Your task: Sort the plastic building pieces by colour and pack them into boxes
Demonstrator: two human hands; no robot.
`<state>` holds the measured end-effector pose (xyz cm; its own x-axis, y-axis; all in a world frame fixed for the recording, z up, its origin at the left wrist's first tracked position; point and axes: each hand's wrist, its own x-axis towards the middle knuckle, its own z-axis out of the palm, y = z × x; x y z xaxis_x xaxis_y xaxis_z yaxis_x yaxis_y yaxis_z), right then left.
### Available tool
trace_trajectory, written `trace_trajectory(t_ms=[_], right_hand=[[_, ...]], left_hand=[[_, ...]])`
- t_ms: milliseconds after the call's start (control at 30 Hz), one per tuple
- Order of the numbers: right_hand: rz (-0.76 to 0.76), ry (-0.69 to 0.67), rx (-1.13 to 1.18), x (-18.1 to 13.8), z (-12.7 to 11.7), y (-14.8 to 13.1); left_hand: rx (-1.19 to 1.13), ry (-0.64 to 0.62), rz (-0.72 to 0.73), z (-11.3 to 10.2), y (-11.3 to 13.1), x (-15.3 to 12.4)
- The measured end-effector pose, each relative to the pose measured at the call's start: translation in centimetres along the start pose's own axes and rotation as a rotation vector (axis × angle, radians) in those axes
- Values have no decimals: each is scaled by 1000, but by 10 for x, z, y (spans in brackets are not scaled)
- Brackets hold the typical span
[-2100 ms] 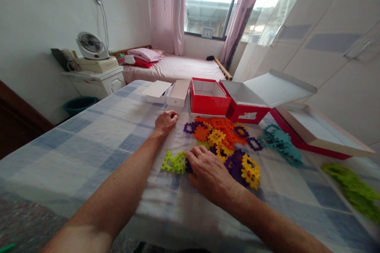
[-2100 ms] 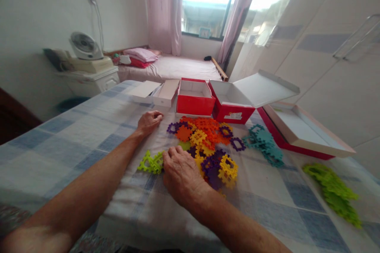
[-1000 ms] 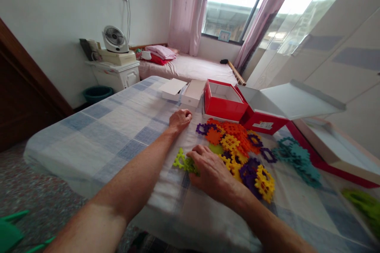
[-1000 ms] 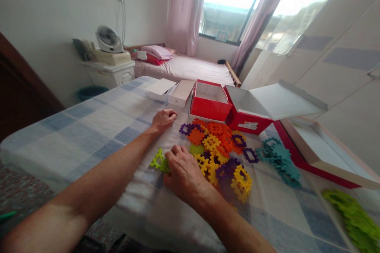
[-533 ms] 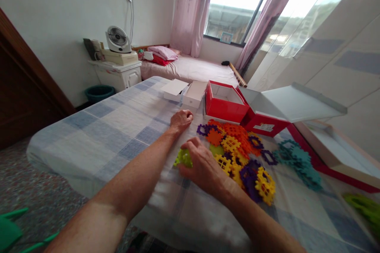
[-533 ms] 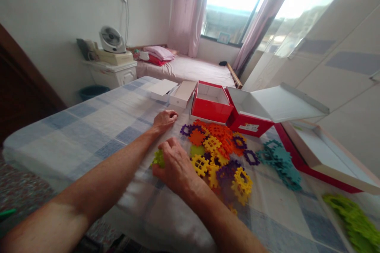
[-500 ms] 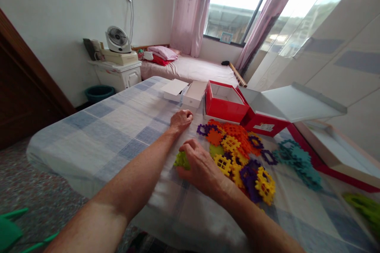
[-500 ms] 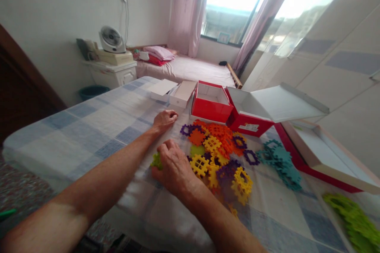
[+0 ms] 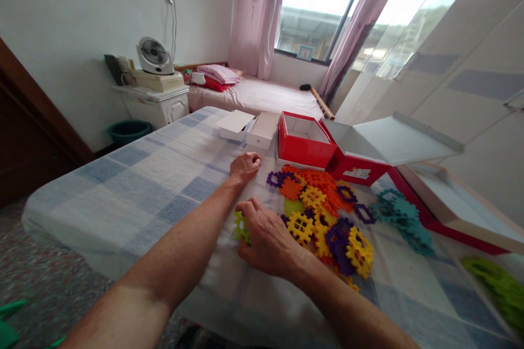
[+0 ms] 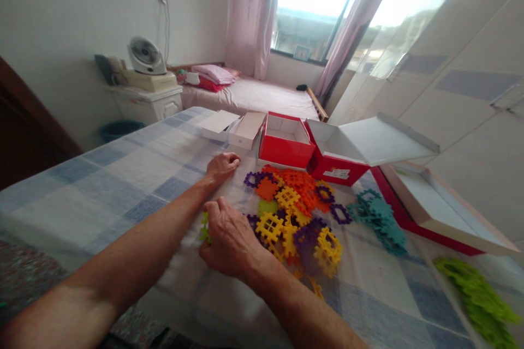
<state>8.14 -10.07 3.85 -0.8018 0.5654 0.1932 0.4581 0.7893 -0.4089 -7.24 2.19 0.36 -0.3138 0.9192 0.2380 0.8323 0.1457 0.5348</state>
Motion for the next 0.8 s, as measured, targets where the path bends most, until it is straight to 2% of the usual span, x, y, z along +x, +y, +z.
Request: trace_trajectory(t_ms=[167, 233, 267, 300, 367, 467, 533, 667, 800], right_hand=[[198, 173, 747, 7, -17, 25], [271, 215, 895, 8, -23, 33], [295, 227, 889, 7, -25, 35], [295, 219, 838, 5, -28, 34], [206, 118, 654, -1, -31, 26], [-68, -154, 345, -15, -31, 3], [-210, -281, 162, -24, -27, -11], [-311, -304, -99, -33, -15, -25], [-314, -259, -181, -34, -6, -27]], left_hand=[[-5, 1, 7, 0, 1, 1], [-9, 6, 11, -1, 1, 0], [-10, 8, 12, -1, 0, 0], [-10, 9, 12, -1, 0, 0], [-9, 9, 12, -1, 0, 0], [-5, 7, 14, -2, -1, 0], [-2, 2, 14, -1, -1, 0], [10, -1, 10, 0, -1, 1], [25, -9, 7, -1, -1, 1]])
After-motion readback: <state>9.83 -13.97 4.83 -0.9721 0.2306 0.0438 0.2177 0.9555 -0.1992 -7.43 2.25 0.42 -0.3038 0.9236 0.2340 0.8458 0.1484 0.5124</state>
